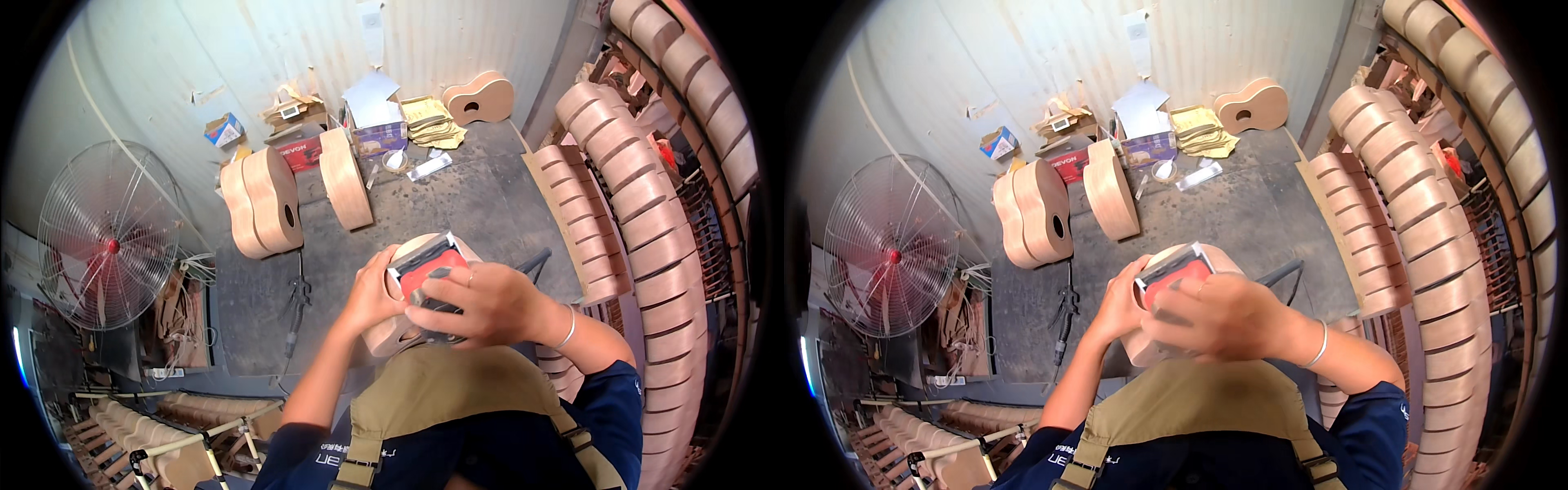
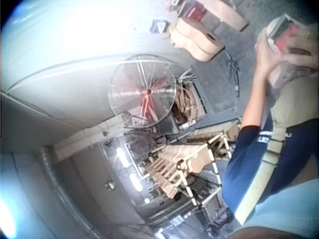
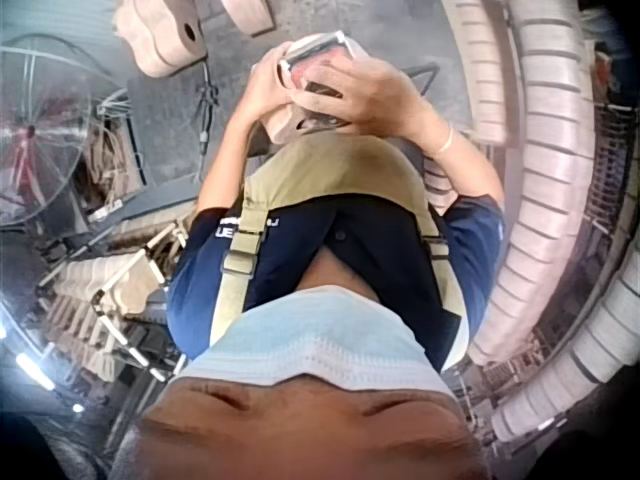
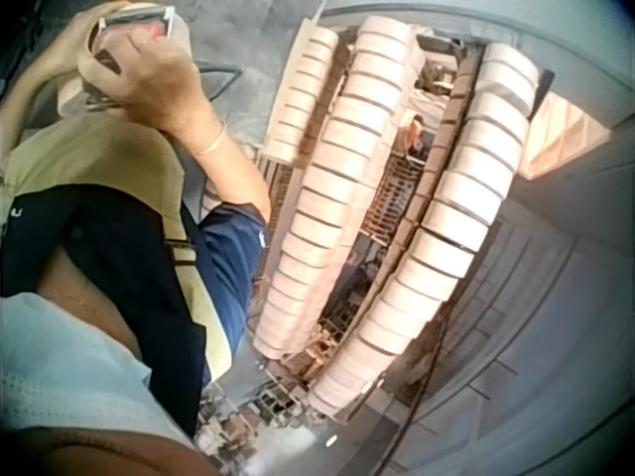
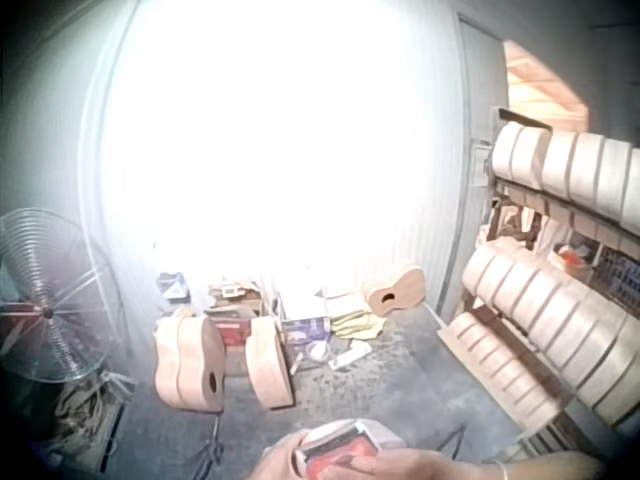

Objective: The person uses a handheld electric sander to smooth the surface of unfinished wooden guitar bodies. They systematically sand the top and bottom curves of the instrument, rotating it to access different areas, and then place the finished piece on a stack of similar bodies.

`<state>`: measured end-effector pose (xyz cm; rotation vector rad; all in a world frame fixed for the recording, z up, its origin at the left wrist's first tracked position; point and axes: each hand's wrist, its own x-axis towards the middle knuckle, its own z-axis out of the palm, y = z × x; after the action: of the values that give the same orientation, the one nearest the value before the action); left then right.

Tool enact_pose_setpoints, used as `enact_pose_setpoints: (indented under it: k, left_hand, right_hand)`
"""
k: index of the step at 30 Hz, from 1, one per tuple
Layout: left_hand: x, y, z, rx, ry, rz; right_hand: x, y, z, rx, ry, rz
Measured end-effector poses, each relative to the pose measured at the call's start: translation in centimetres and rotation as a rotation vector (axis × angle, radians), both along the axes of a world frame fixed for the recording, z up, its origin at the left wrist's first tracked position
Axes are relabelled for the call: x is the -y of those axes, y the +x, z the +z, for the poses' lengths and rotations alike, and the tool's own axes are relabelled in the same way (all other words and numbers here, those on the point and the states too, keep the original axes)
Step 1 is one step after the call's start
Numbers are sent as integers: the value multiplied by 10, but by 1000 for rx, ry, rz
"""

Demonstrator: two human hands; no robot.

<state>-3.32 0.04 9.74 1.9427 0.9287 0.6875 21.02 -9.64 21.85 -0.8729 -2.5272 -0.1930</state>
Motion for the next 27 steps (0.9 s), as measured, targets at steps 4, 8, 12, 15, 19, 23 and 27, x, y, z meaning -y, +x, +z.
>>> enact_pose_setpoints:
  k: [4, 8, 12, 15, 19, 23, 27]
  left_hand:
    - [5, -17, -1, -29, 45, 18]
    - [8, -43, -6, 16, -23, 19]
    - [13, -57, -11, 23, -66, 59]
    - [13, -49, -8, 19, -60, 21]
    - [15, -41, -2, -7, -82, -14]
    - [16, -58, -11, 103, -217, 6]
    - [16, -85, -18, 236, -294, 30]
  right_hand:
    - [-3, 20, 18, -151, -122, -52]
    - [-1, 43, 7, -362, -166, -186]
    - [-4, 56, -2, -417, -220, -236]
    - [-9, 45, 10, -423, -239, -168]
    - [-14, 21, 29, -327, -302, -93]
    - [-15, 33, 27, -343, -312, -127]
    - [-5, 59, -2, -386, -283, -254]
